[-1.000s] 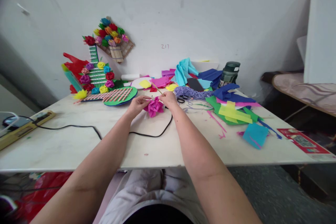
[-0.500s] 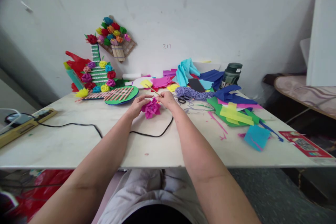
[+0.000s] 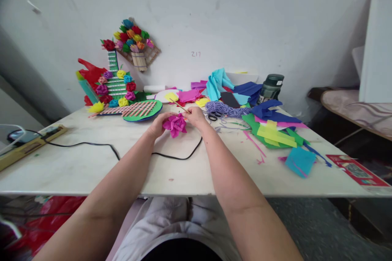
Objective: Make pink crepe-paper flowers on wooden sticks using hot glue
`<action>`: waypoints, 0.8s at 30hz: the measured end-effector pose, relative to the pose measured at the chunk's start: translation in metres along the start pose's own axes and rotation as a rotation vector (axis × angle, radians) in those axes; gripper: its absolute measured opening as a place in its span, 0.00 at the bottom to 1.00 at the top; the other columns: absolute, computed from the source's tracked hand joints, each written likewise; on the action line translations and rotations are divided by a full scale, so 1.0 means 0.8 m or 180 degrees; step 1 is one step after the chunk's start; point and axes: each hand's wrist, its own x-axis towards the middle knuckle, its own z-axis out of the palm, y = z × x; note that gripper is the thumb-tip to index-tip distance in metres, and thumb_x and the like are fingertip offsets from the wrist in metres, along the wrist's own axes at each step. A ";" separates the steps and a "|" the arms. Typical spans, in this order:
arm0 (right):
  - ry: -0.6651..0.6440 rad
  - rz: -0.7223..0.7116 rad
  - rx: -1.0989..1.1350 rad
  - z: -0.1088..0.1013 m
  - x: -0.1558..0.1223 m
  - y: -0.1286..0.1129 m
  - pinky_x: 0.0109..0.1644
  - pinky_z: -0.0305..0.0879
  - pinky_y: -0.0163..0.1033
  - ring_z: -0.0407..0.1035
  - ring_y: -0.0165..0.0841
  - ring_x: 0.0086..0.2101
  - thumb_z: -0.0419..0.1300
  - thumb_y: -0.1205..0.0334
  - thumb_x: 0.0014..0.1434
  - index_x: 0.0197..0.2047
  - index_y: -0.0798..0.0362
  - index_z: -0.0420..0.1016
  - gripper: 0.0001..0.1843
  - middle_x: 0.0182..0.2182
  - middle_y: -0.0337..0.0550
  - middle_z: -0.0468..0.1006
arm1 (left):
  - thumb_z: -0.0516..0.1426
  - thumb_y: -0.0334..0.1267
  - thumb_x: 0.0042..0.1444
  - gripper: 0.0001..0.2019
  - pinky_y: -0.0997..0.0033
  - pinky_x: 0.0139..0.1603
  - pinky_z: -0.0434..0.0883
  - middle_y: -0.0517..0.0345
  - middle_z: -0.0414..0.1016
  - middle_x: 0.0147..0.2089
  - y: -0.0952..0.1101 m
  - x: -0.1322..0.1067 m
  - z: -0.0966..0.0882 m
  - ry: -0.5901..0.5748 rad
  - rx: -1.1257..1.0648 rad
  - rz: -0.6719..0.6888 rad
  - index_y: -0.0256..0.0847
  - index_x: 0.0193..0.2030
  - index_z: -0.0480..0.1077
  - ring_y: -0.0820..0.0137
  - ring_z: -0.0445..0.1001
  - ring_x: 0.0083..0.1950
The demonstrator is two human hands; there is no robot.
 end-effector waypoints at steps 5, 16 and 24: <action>0.0025 0.0038 -0.0016 0.001 0.001 0.003 0.28 0.50 0.34 0.55 0.26 0.22 0.60 0.58 0.45 0.18 0.55 0.67 0.11 0.15 0.32 0.61 | 0.57 0.50 0.44 0.21 0.71 0.29 0.68 0.52 0.77 0.30 0.013 -0.008 0.007 0.0039 -0.0253 -0.0187 0.34 0.36 0.75 0.66 0.74 0.30; -0.0027 0.0046 -0.0019 0.000 -0.001 0.000 0.28 0.51 0.33 0.54 0.26 0.22 0.59 0.58 0.45 0.18 0.55 0.66 0.11 0.15 0.32 0.60 | 0.64 0.48 0.41 0.19 0.77 0.20 0.58 0.60 0.69 0.21 0.023 -0.014 0.011 0.0240 0.0124 -0.0275 0.34 0.35 0.75 0.77 0.64 0.19; -0.0032 -0.0061 -0.0035 0.005 0.002 0.005 0.27 0.49 0.33 0.53 0.25 0.22 0.59 0.56 0.45 0.19 0.55 0.66 0.11 0.16 0.31 0.59 | 0.63 0.42 0.40 0.15 0.77 0.19 0.58 0.60 0.69 0.21 0.034 -0.017 0.006 0.0317 0.0389 -0.0393 0.34 0.33 0.75 0.77 0.63 0.19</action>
